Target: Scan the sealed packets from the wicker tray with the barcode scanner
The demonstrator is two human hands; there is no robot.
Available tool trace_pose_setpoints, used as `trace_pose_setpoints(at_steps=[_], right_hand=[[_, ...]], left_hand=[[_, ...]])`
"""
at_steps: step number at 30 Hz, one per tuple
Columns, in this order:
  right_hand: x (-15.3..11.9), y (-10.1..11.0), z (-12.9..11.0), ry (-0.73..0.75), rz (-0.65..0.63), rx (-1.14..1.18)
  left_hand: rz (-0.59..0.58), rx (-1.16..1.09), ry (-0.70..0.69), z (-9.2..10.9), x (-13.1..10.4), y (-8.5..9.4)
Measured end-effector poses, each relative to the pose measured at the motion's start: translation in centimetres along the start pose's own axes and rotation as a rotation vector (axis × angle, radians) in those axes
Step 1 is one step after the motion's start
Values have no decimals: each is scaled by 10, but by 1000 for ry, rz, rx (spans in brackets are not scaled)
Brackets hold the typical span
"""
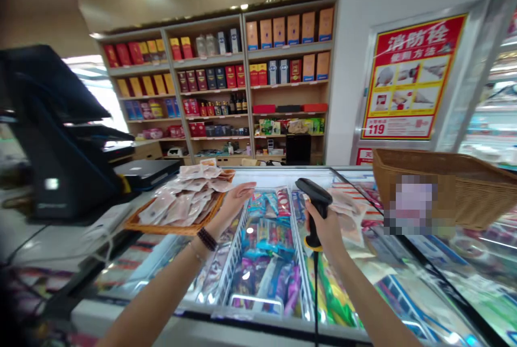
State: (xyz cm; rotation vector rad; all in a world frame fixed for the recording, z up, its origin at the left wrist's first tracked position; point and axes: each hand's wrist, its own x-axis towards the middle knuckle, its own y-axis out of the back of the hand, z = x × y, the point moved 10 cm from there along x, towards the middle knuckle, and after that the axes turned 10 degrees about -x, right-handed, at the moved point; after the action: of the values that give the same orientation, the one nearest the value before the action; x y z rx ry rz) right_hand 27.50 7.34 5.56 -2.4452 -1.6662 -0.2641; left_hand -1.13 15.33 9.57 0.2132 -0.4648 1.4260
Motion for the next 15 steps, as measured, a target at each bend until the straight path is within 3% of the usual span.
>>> trace_pose_setpoints(at_steps=[4,7,11,15], right_hand=[[-14,-80,-17,65,-180,32],[-29,-132,-18,82,-295,51],[-53,-183,-4,61,-421,69],[-71,-206,15,66,-504,6]], left_hand=[[233,167,-143,36,-18,95],[332,445,-188,55,-34,153],[291,943,-97,63,-51,204],[255,1275,108,54,-64,246]])
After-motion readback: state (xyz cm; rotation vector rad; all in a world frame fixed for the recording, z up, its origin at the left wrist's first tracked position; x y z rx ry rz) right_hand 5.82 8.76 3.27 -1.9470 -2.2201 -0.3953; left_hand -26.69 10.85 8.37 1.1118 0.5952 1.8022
